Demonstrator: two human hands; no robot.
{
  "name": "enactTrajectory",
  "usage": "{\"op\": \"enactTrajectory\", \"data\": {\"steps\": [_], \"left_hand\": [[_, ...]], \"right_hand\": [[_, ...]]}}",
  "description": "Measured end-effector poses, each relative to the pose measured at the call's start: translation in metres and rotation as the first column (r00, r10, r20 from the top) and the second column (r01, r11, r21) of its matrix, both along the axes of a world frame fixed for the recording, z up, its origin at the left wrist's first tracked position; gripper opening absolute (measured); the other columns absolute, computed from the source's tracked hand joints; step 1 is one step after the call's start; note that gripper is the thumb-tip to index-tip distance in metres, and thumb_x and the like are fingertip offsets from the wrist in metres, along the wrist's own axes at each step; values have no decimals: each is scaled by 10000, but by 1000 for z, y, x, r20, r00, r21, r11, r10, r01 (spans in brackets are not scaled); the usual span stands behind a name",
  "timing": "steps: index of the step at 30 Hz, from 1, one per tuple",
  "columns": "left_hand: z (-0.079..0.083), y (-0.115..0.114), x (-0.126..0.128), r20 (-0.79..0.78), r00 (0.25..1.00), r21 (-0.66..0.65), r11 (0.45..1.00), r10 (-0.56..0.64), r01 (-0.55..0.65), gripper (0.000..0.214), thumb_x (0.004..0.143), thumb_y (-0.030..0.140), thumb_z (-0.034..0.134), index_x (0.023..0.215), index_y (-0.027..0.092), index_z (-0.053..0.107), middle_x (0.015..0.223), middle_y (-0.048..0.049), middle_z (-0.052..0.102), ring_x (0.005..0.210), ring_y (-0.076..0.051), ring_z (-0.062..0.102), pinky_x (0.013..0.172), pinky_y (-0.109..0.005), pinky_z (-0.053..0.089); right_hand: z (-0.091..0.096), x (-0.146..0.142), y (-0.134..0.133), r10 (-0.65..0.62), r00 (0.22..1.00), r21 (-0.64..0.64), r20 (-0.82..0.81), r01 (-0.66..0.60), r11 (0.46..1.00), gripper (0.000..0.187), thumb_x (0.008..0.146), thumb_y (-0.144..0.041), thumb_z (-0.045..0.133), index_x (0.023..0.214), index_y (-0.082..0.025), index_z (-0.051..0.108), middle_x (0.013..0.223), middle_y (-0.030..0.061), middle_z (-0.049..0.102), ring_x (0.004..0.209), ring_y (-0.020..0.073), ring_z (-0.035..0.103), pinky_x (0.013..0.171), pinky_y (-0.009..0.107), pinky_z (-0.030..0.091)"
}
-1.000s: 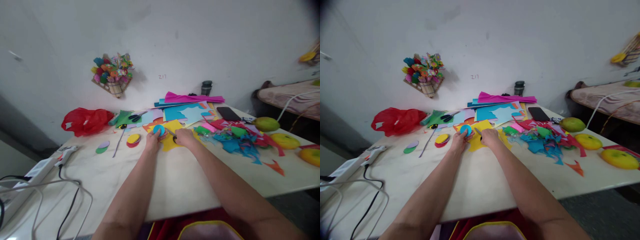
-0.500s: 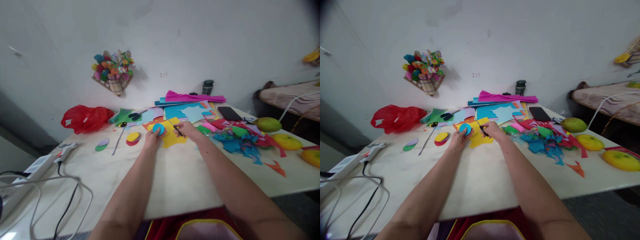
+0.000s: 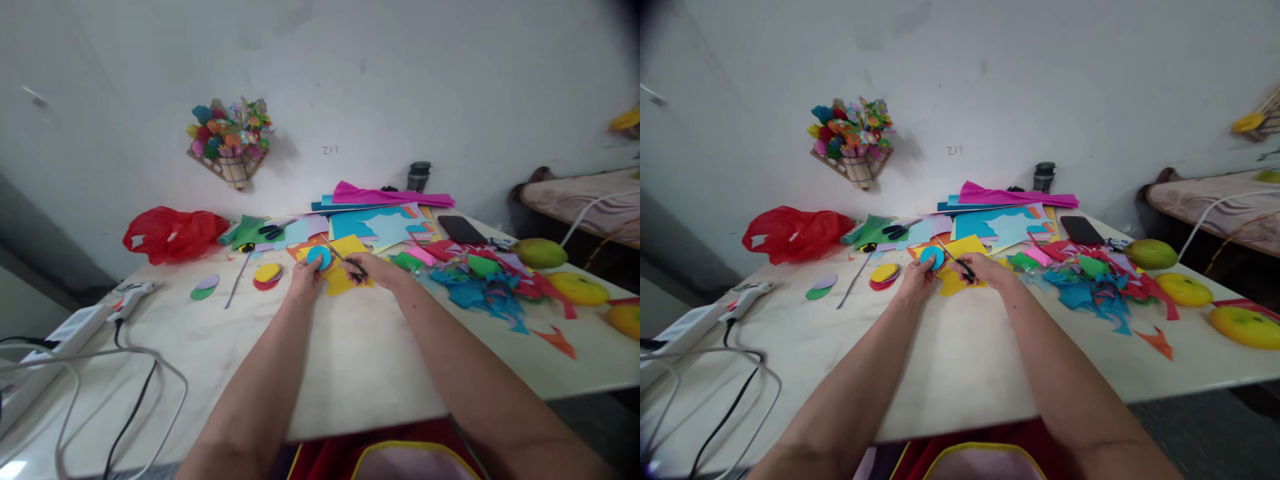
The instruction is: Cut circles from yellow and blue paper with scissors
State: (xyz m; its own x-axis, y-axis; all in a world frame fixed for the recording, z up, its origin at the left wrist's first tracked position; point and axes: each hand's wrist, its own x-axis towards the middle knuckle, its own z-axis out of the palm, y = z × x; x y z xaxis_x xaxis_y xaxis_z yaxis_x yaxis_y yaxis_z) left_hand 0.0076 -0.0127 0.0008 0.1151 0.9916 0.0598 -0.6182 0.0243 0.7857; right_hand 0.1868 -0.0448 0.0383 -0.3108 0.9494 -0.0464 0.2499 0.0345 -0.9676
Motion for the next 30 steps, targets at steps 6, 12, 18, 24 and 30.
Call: {"op": "enactTrajectory", "data": {"steps": [6, 12, 18, 24, 30], "left_hand": [[-3, 2, -1, -30, 999, 24, 1000, -13, 13, 207, 647, 171, 844, 802, 122, 715, 839, -89, 767, 909, -252, 743, 938, -404, 580], [1, 0, 0, -23, 1000, 7, 1000, -10, 10, 193, 631, 162, 848, 765, 111, 719, 805, -69, 763, 785, -206, 736, 867, -354, 603], [0, 1, 0, -20, 1000, -1, 1000, -1, 1, 154, 659, 125, 822, 764, 100, 712, 806, -81, 754, 791, -203, 730, 878, -349, 587], [0, 1, 0, -21, 1000, -11, 1000, -3, 3, 144, 659, 108, 809, 754, 116, 702, 794, -76, 748, 793, -210, 725, 923, -390, 574], [3, -1, 2, -23, 1000, -15, 1000, 2, -3, 139, 665, 104, 809, 759, 111, 708, 796, -76, 745, 799, -203, 721, 931, -384, 570]], "right_hand": [[8, -4, -7, 24, 998, 13, 54, -25, 1000, 337, 730, -457, 732, 705, -175, 550, 585, -19, 599, 454, 86, 520, 415, 218, 319], [5, -5, -6, 20, 999, 20, 32, -20, 1000, 325, 715, -442, 724, 711, -180, 532, 588, -21, 597, 449, 88, 518, 418, 226, 318], [4, -5, -6, 15, 1000, 22, 26, -16, 1000, 308, 731, -413, 710, 687, -190, 502, 559, -30, 571, 448, 85, 505, 415, 220, 302], [3, -6, -5, 7, 1000, 16, 20, -7, 1000, 301, 762, -404, 705, 689, -185, 512, 553, -28, 570, 445, 81, 505, 405, 212, 299], [4, -7, -5, 0, 1000, -2, 27, 0, 1000, 293, 779, -387, 708, 700, -184, 512, 562, -25, 578, 439, 81, 512, 396, 210, 298]]}}
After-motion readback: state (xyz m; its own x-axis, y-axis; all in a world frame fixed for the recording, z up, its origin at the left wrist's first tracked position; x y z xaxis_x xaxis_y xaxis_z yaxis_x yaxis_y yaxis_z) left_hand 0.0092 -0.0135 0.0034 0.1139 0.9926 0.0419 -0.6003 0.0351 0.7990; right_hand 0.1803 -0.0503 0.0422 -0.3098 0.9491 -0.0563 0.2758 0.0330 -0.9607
